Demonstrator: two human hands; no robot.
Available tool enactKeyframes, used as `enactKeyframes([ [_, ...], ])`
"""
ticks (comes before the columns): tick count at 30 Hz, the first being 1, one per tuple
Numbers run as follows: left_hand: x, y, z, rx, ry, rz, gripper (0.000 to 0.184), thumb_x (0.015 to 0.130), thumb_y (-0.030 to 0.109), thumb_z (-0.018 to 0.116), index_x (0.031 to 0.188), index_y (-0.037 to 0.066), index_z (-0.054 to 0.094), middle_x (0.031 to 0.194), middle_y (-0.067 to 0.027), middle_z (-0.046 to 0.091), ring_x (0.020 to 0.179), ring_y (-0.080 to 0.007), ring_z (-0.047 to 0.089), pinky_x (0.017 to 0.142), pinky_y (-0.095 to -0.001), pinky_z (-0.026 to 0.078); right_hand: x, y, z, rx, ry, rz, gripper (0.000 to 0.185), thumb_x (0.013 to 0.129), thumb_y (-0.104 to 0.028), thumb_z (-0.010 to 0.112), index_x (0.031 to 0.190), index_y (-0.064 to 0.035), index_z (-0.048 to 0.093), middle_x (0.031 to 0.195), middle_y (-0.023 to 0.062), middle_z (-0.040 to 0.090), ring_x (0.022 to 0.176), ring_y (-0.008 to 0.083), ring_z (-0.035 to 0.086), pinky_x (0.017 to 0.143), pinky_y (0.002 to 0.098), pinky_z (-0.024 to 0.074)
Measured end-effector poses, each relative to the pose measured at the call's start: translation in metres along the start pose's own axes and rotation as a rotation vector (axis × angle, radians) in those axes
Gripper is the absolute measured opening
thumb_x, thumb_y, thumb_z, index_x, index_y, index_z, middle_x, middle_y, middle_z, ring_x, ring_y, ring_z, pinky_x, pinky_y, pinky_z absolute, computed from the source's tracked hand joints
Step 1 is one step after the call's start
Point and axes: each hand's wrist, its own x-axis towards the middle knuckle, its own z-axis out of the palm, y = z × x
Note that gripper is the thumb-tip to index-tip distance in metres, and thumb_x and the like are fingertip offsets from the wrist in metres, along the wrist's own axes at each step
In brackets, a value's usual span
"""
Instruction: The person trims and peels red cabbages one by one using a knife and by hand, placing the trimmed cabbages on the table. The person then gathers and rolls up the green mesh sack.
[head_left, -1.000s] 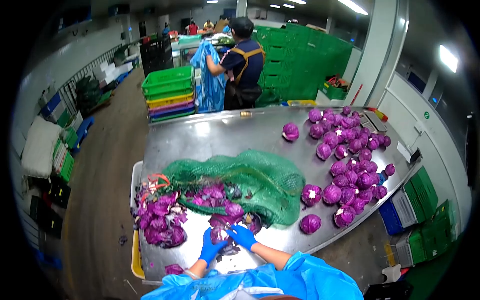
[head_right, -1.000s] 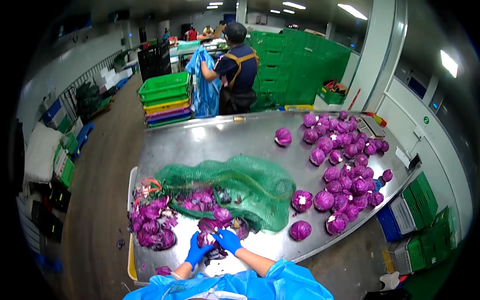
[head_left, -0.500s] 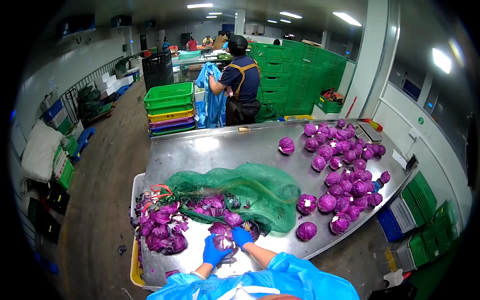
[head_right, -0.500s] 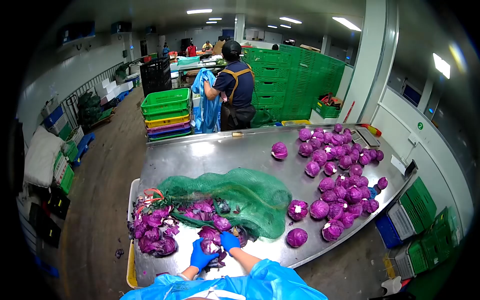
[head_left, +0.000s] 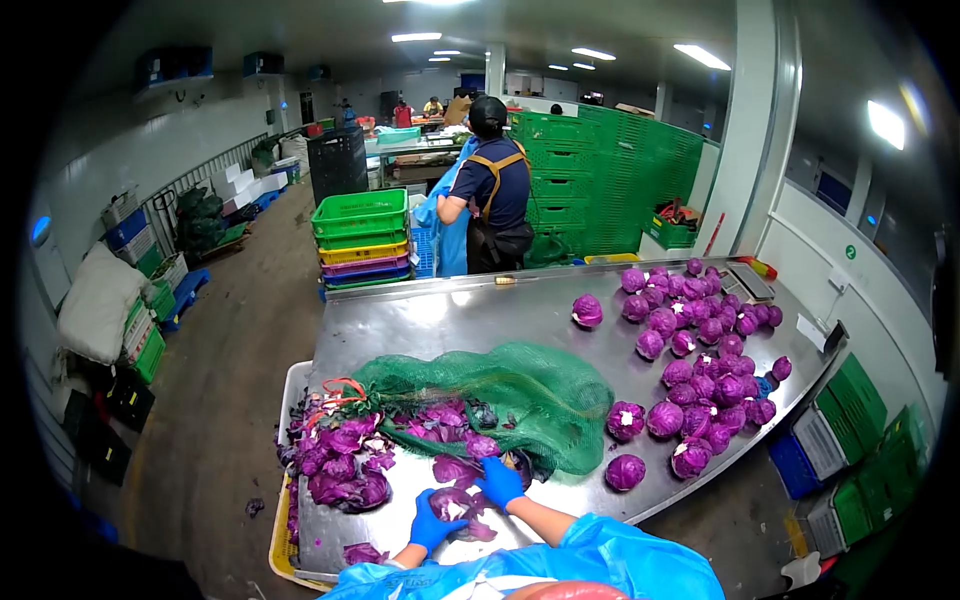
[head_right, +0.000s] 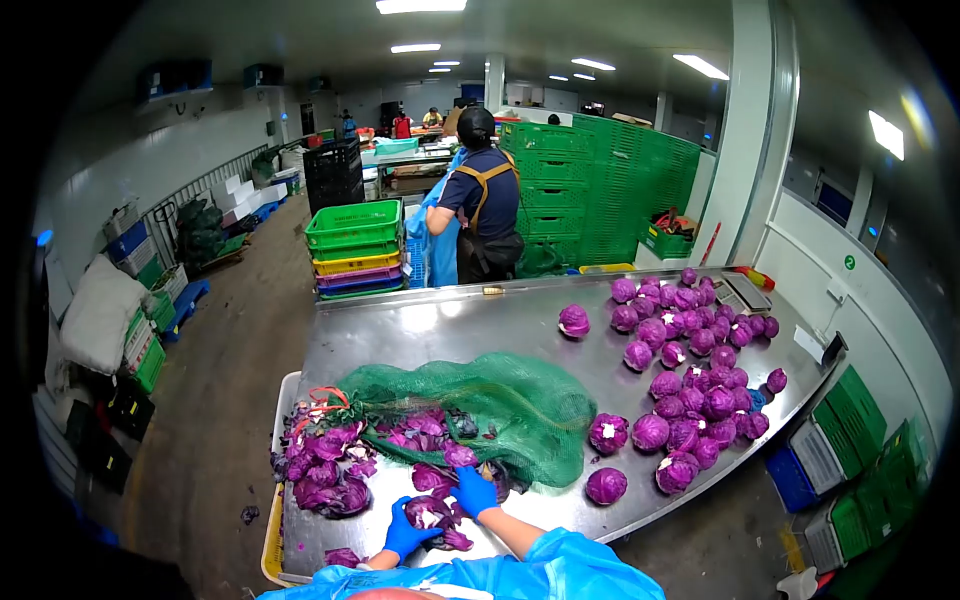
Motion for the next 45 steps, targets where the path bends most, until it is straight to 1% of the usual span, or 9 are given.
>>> enactKeyframes([
  [4,0.004,-0.014,-0.006,0.052,0.046,0.052,0.101,0.055,0.044,0.09,0.134,0.009,0.038,0.126,-0.0145,0.046,0.115,-0.0303,0.054,0.097,-0.0394,0.047,-0.018,-0.051,-0.032,0.313,-0.462,0.195,0.068,0.079,-0.049,0.07,0.13,-0.0086,0.052,0.125,0.0168,0.055,0.104,0.0325,0.062,0.088,0.0411,0.0492],
  [11,0.009,-0.009,-0.04,0.175,-0.116,-0.001,0.068,0.071,0.041,0.08,0.129,0.011,0.057,0.118,-0.0136,0.063,0.096,-0.0262,0.067,0.084,-0.0346,0.054,-0.031,-0.027,0.008,0.33,-0.486,0.07,0.07,0.074,-0.046,0.071,0.129,-0.0047,0.053,0.123,0.0205,0.054,0.11,0.0331,0.058,0.094,0.0387,0.046],
  [18,0.018,0.01,-0.048,0.496,-0.189,0.138,0.061,0.069,0.053,0.071,0.115,0.014,0.066,0.103,-0.0153,0.068,0.093,-0.0332,0.066,0.082,-0.0417,0.052,-0.037,-0.026,0.009,0.509,-0.464,0.102,0.076,0.074,-0.048,0.075,0.131,-0.0037,0.051,0.121,0.0188,0.057,0.111,0.0307,0.057,0.096,0.0395,0.0446],
  [24,0.027,0.007,-0.043,0.723,-0.196,0.272,0.032,0.074,0.037,0.065,0.095,0.014,0.07,0.085,-0.0141,0.069,0.077,-0.0341,0.066,0.07,-0.0439,0.053,-0.04,-0.03,-0.002,0.493,-0.482,0.114,0.076,0.071,-0.04,0.075,0.133,-0.0039,0.049,0.124,0.0187,0.055,0.114,0.0308,0.055,0.098,0.0393,0.0435],
  [33,0.001,0.017,-0.045,0.57,-0.121,0.266,0.046,0.069,0.046,0.072,0.097,0.01,0.07,0.093,-0.0148,0.068,0.083,-0.0333,0.065,0.074,-0.041,0.052,-0.047,-0.038,-0.004,0.547,-0.434,0.171,0.069,0.069,-0.035,0.074,0.13,-0.0071,0.054,0.116,0.0177,0.056,0.104,0.0301,0.058,0.09,0.0394,0.0469],
  [38,0.008,-0.005,-0.043,0.543,-0.019,0.216,0.019,0.074,0.031,0.065,0.08,0.014,0.071,0.078,-0.013,0.067,0.072,-0.0329,0.065,0.067,-0.0422,0.052,-0.049,-0.033,0.01,0.559,-0.412,0.119,0.067,0.069,-0.034,0.073,0.127,-0.0076,0.055,0.108,0.0149,0.058,0.106,0.0278,0.058,0.09,0.039,0.0464],
  [42,0.036,-0.054,-0.045,0.756,0.051,0.133,0.023,0.081,0.027,0.057,0.077,0.009,0.07,0.074,-0.0201,0.065,0.067,-0.0362,0.065,0.064,-0.0468,0.051,-0.049,-0.031,0.011,0.695,-0.5,0.312,0.063,0.068,-0.032,0.079,0.118,-0.0036,0.052,0.091,0.0111,0.055,0.084,0.0233,0.064,0.068,0.0384,0.0552],
  [44,0.059,-0.087,-0.064,0.598,0.358,0.041,0.018,0.083,0.015,0.059,0.074,0.001,0.064,0.073,-0.025,0.062,0.065,-0.0391,0.063,0.058,-0.0488,0.048,-0.046,-0.03,0.01,0.666,-0.45,0.288,0.064,0.065,-0.034,0.082,0.11,-0.0025,0.05,0.08,0.0099,0.054,0.074,0.0218,0.064,0.06,0.0376,0.0549],
  [45,0.07,-0.126,-0.063,0.35,0.476,0.079,0.015,0.084,0.014,0.061,0.087,0.0,0.065,0.078,-0.0268,0.062,0.07,-0.0395,0.064,0.063,-0.0476,0.05,-0.05,-0.009,0.035,0.47,-0.391,0.145,0.067,0.065,-0.037,0.081,0.112,-0.0013,0.05,0.084,0.012,0.057,0.076,0.0221,0.064,0.062,0.0386,0.0539],
])
